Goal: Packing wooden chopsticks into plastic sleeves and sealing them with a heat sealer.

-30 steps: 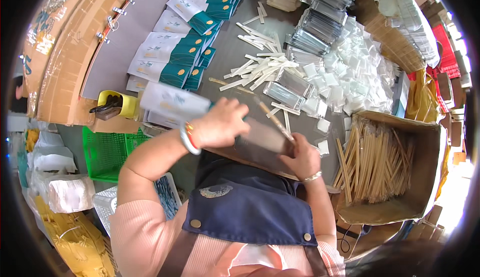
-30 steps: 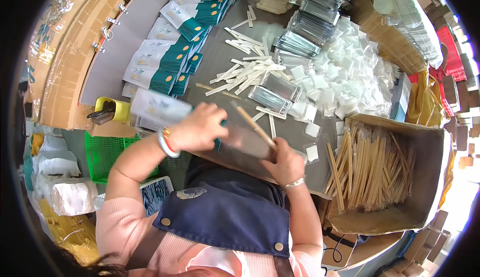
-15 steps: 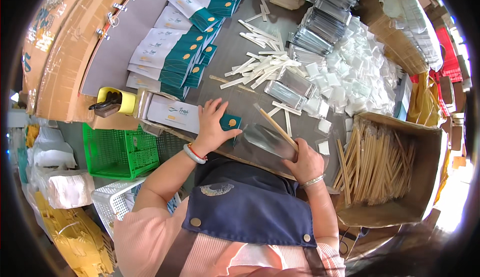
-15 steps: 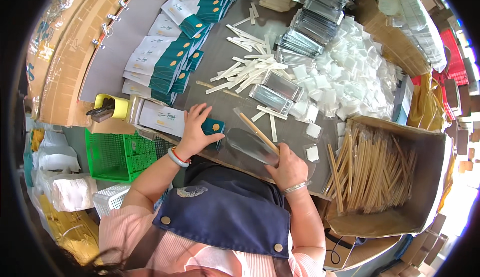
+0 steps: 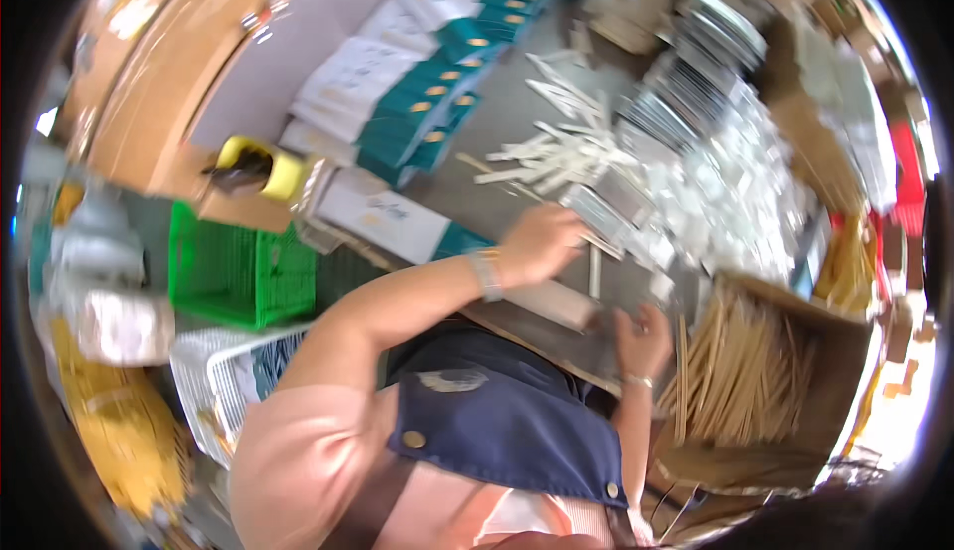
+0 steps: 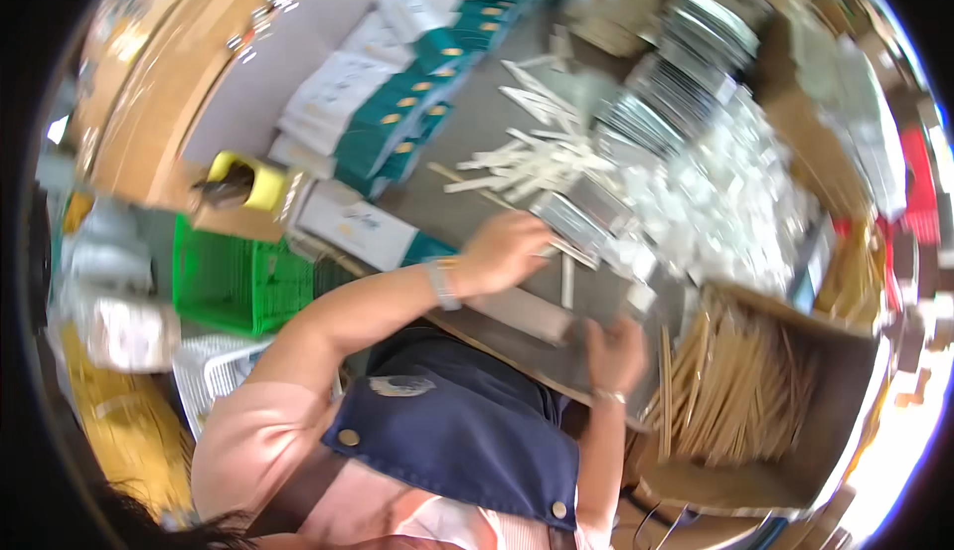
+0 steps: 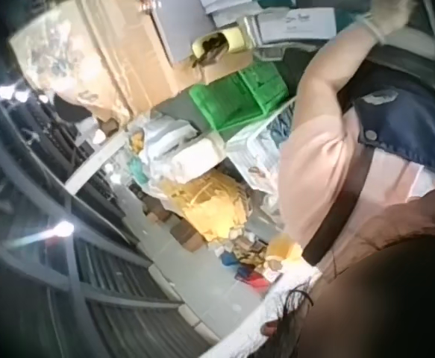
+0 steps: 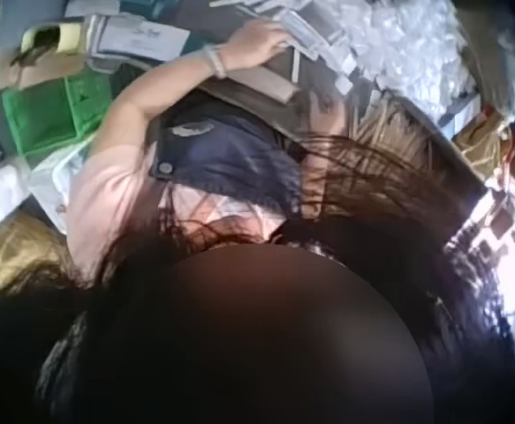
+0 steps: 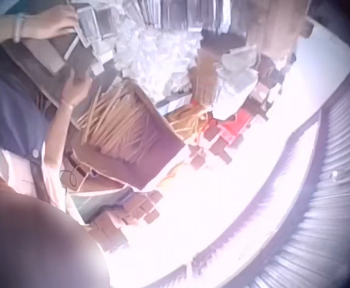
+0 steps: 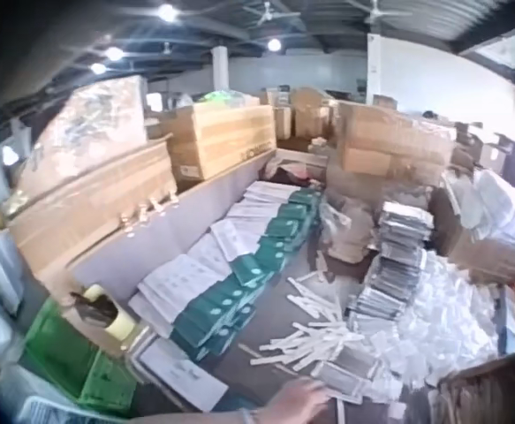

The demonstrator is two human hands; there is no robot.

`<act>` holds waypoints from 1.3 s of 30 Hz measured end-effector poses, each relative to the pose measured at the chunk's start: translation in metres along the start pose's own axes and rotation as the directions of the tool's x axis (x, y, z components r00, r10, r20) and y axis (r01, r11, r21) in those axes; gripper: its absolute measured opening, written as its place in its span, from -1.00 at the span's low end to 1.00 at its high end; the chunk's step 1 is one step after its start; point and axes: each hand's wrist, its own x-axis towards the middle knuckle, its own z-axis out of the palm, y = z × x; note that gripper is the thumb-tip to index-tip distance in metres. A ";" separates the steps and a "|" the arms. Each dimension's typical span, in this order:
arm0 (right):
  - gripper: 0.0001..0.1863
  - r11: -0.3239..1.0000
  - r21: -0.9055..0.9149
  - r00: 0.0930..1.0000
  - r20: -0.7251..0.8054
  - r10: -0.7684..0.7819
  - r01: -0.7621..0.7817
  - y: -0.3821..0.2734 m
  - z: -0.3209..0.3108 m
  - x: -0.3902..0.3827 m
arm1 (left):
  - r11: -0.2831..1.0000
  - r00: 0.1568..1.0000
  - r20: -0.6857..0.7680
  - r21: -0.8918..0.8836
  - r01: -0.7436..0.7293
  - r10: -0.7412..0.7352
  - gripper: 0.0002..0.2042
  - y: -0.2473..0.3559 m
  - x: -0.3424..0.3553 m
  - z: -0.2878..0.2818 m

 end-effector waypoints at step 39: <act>-0.79 0.793 0.576 0.938 0.346 -0.018 -0.197 -0.006 -0.013 -0.018 | 0.921 0.922 0.362 -0.296 0.255 -0.138 -0.84 0.011 0.001 -0.021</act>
